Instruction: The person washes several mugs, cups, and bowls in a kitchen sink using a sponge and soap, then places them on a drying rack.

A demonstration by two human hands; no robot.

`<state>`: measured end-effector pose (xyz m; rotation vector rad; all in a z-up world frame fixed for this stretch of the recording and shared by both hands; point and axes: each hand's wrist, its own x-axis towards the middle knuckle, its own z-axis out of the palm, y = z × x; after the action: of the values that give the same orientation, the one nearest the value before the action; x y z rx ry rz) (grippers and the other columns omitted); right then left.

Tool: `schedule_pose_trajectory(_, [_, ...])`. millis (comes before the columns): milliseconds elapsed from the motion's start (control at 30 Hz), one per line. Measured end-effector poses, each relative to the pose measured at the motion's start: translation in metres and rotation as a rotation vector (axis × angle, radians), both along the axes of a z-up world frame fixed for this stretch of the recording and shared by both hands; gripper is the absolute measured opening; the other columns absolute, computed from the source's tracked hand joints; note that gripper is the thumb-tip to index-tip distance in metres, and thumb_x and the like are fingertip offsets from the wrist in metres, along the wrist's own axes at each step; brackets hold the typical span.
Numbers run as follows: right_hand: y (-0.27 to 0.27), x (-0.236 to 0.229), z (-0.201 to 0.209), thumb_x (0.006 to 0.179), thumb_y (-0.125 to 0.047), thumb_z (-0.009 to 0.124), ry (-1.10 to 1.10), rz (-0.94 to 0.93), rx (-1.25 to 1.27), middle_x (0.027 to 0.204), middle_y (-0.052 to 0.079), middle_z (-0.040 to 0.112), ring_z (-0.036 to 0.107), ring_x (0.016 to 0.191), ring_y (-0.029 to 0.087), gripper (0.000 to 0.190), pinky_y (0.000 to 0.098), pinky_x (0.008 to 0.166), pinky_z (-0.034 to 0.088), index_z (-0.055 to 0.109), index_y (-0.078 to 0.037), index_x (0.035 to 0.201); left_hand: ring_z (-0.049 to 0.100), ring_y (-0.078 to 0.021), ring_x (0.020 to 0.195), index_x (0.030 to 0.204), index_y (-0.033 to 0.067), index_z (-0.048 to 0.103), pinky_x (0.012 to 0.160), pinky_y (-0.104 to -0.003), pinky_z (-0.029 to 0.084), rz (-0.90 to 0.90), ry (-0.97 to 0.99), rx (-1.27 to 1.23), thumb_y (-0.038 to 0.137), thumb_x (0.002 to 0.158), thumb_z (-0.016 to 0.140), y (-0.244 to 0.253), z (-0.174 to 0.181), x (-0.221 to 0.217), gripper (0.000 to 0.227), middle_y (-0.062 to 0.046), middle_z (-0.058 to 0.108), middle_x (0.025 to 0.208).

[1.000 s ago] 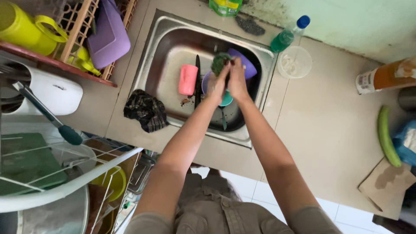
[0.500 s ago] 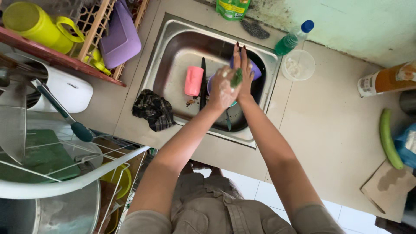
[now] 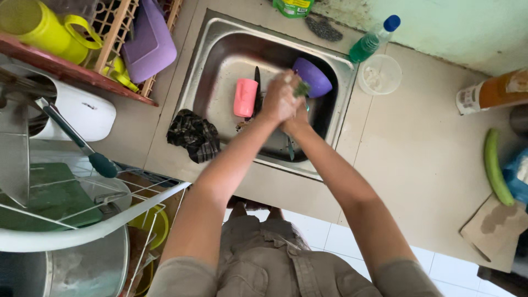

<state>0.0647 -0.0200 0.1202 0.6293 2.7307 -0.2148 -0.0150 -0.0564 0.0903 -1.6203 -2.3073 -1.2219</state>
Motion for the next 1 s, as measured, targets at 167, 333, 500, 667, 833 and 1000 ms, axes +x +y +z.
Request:
schedule_pose_trajectory(167, [0.008, -0.015, -0.009, 0.09, -0.021, 0.059, 0.266, -0.383, 0.08, 0.165, 0.024, 0.018, 0.021, 0.152, 0.039, 0.076, 0.0615, 0.115, 0.026, 0.031, 0.007, 0.155, 0.056, -0.0362, 0.128, 0.119, 0.0055, 0.07, 0.108, -0.052, 0.043, -0.184, -0.037, -0.087, 0.034, 0.075, 0.084, -0.003, -0.001, 0.083, 0.054, -0.016, 0.06, 0.131])
schedule_pose_trajectory(333, [0.026, -0.009, -0.047, 0.091, -0.013, 0.057, 0.216, -0.056, 0.214, 0.171, 0.023, 0.009, 0.01, 0.156, 0.038, 0.075, 0.0685, 0.117, 0.018, 0.029, 0.008, 0.157, 0.055, -0.0388, 0.129, 0.121, 0.0027, 0.067, 0.111, -0.049, 0.046, -0.341, -0.224, 0.15, 0.032, 0.072, 0.086, -0.034, 0.02, 0.138, 0.06, -0.019, 0.057, 0.135])
schedule_pose_trajectory(500, [0.017, -0.004, -0.055, 0.088, -0.015, 0.056, 0.199, 0.038, 0.289, 0.17, 0.018, 0.011, 0.007, 0.155, 0.035, 0.072, 0.067, 0.117, 0.015, 0.032, 0.0, 0.155, 0.06, -0.0332, 0.12, 0.113, 0.0099, 0.074, 0.131, -0.062, 0.028, -0.281, -0.157, -0.26, 0.045, 0.08, 0.086, -0.025, 0.026, 0.104, 0.05, -0.015, 0.065, 0.112])
schedule_pose_trajectory(667, [0.001, -0.004, -0.05, 0.091, -0.017, 0.055, 0.314, -0.052, -0.045, 0.168, 0.016, 0.015, 0.009, 0.155, 0.034, 0.067, 0.0657, 0.118, 0.015, 0.037, -0.001, 0.153, 0.057, -0.0403, 0.127, 0.127, 0.0103, 0.071, 0.107, -0.058, 0.049, -0.093, -0.12, -0.31, 0.016, 0.083, 0.071, -0.007, -0.009, 0.008, 0.044, -0.017, 0.063, 0.132])
schedule_pose_trajectory(833, [0.014, -0.009, -0.057, 0.093, -0.02, 0.053, 0.304, -0.072, 0.04, 0.167, 0.015, 0.02, 0.012, 0.155, 0.033, 0.061, 0.0644, 0.119, 0.015, 0.042, -0.002, 0.151, 0.037, -0.0579, 0.137, 0.098, 0.01, 0.079, 0.105, -0.077, 0.032, -0.026, 0.11, -0.158, 0.023, 0.047, 0.085, -0.012, 0.032, 0.048, 0.053, -0.019, 0.064, 0.136])
schedule_pose_trajectory(1000, [0.052, -0.013, -0.076, 0.095, -0.022, 0.052, 0.287, -0.07, 0.15, 0.166, 0.013, 0.024, 0.014, 0.155, 0.032, 0.057, 0.063, 0.121, 0.016, 0.047, -0.003, 0.148, 0.05, -0.0416, 0.133, 0.107, 0.0026, 0.072, 0.112, -0.057, 0.041, -0.092, -0.092, 0.064, 0.026, 0.067, 0.09, -0.032, 0.063, 0.087, 0.05, -0.026, 0.059, 0.136])
